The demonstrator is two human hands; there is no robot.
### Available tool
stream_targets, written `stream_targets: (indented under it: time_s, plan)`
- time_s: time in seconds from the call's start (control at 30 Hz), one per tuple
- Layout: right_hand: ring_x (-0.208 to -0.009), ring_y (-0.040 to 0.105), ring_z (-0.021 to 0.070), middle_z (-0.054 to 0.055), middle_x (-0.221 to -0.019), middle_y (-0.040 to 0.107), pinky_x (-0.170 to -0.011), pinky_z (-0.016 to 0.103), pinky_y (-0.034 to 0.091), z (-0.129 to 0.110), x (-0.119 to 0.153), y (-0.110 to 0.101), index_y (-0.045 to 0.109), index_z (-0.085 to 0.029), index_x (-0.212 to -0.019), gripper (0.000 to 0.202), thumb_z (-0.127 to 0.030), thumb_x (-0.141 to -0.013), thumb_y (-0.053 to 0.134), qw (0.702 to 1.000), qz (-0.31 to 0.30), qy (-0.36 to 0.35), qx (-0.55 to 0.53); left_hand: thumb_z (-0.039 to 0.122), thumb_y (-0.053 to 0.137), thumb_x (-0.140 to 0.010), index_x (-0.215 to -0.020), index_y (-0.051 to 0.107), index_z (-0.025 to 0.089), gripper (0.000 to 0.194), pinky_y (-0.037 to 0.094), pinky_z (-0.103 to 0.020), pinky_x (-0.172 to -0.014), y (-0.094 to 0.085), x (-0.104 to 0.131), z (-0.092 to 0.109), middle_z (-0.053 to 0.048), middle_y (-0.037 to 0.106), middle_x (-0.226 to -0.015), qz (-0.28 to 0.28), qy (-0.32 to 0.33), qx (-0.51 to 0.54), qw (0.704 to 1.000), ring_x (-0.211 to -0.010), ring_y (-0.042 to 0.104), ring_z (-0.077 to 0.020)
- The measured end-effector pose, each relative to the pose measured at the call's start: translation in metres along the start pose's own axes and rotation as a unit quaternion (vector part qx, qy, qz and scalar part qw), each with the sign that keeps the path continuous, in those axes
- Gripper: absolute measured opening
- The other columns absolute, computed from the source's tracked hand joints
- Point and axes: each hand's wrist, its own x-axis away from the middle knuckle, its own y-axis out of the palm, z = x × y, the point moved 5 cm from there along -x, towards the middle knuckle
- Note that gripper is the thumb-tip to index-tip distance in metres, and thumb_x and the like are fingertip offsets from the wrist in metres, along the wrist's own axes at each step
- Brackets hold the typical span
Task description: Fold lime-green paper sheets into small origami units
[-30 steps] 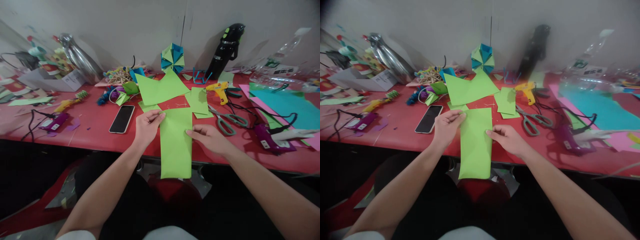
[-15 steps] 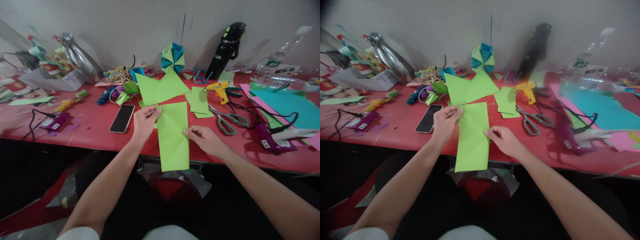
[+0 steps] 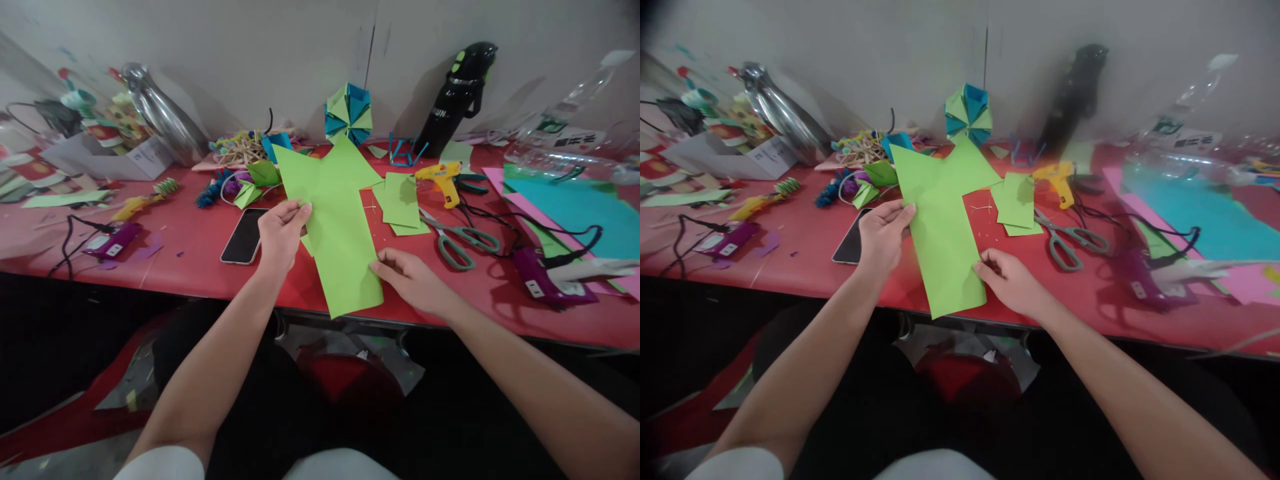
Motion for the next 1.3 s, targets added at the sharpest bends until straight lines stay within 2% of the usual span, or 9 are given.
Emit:
stream_targets:
  time_s: [0.17,0.33,0.5,0.63,0.77,0.87,0.97,1.1,1.3]
  plan:
    - [-0.063,0.036,0.0144,-0.004,-0.067,0.036,-0.059,0.030,0.030,0.001,-0.002,-0.004,0.043,-0.023,-0.069,0.047,-0.061,-0.094,0.049,0.999,0.017,0.007,0.037,0.032,0.084,-0.070,-0.091,0.074,0.017,0.027,0.059,-0.027,-0.060,-0.004,-0.007,0.004,-0.004,0.076,-0.078,0.012,0.008,0.005,1.000,-0.066,0.071,-0.0157]
    - [-0.068,0.049,0.0152,-0.001,-0.075,0.052,-0.065,0.031,0.042,-0.002,-0.003,-0.006,0.054,-0.021,-0.083,0.038,-0.059,-0.087,0.062,1.000,0.010,-0.008,-0.017,0.028,0.082,-0.072,-0.088,0.075,0.018,0.020,0.058,-0.027,-0.058,-0.008,-0.016,0.006,-0.003,0.076,-0.076,0.017,0.022,0.022,0.999,-0.064,0.071,-0.0158]
    - [-0.074,0.059,0.0172,0.004,-0.082,0.065,-0.071,0.033,0.049,-0.001,-0.003,-0.011,0.063,-0.020,-0.089,0.034,-0.052,-0.084,0.070,0.998,0.047,-0.013,-0.044,0.027,0.080,-0.075,-0.087,0.074,0.020,0.015,0.059,-0.027,-0.059,-0.010,-0.020,0.007,-0.003,0.076,-0.078,0.015,0.025,0.026,0.999,-0.066,0.072,-0.0162]
    - [-0.079,0.062,0.0195,0.005,-0.088,0.068,-0.075,0.035,0.050,-0.002,-0.002,-0.013,0.065,-0.020,-0.096,0.032,-0.050,-0.085,0.070,0.998,0.048,-0.029,-0.022,0.026,0.078,-0.076,-0.087,0.073,0.019,0.014,0.060,-0.027,-0.062,-0.011,-0.022,0.006,-0.003,0.076,-0.079,0.017,0.020,0.032,0.999,-0.067,0.072,-0.0157]
    - [-0.081,0.060,0.0202,0.005,-0.087,0.065,-0.078,0.037,0.048,0.000,-0.001,-0.010,0.064,-0.020,-0.091,0.029,-0.049,-0.087,0.067,0.999,0.015,-0.026,0.018,0.023,0.077,-0.077,-0.085,0.071,0.019,0.010,0.063,-0.031,-0.070,-0.015,-0.026,0.006,-0.002,0.075,-0.079,0.027,0.025,0.038,0.999,-0.070,0.072,-0.0156]
    - [-0.078,0.061,0.0190,0.004,-0.086,0.065,-0.076,0.037,0.049,0.004,-0.002,-0.013,0.065,-0.019,-0.097,0.029,-0.046,-0.085,0.069,0.999,0.019,0.012,-0.045,0.020,0.075,-0.078,-0.084,0.070,0.018,0.007,0.063,-0.034,-0.071,-0.017,-0.030,0.003,-0.002,0.074,-0.079,0.030,0.008,0.024,0.999,-0.069,0.072,-0.0159]
    - [-0.070,0.058,0.0156,0.000,-0.078,0.062,-0.067,0.032,0.047,0.008,-0.003,-0.020,0.064,-0.020,-0.109,0.036,-0.037,-0.079,0.076,0.986,0.058,0.054,-0.149,0.017,0.074,-0.077,-0.079,0.068,0.017,0.007,0.062,-0.033,-0.064,-0.017,-0.032,-0.001,-0.002,0.072,-0.074,0.030,-0.018,0.008,0.999,-0.065,0.070,-0.0159]
    - [-0.063,0.050,0.0108,-0.003,-0.073,0.057,-0.062,0.026,0.042,0.006,-0.003,-0.029,0.066,-0.022,-0.111,0.034,-0.026,-0.079,0.076,0.967,0.081,0.057,-0.235,0.017,0.076,-0.074,-0.078,0.066,0.017,0.011,0.060,-0.029,-0.058,-0.017,-0.032,-0.002,-0.001,0.068,-0.069,0.024,-0.039,-0.021,0.999,-0.063,0.068,-0.0147]
    - [-0.063,0.050,0.0091,-0.004,-0.075,0.057,-0.062,0.024,0.042,0.003,-0.002,-0.032,0.066,-0.024,-0.106,0.028,-0.023,-0.080,0.076,0.958,0.069,0.050,-0.272,0.016,0.076,-0.073,-0.077,0.067,0.014,0.010,0.055,-0.023,-0.051,-0.018,-0.033,0.004,-0.001,0.065,-0.066,0.021,-0.045,-0.047,0.998,-0.057,0.062,-0.0114]
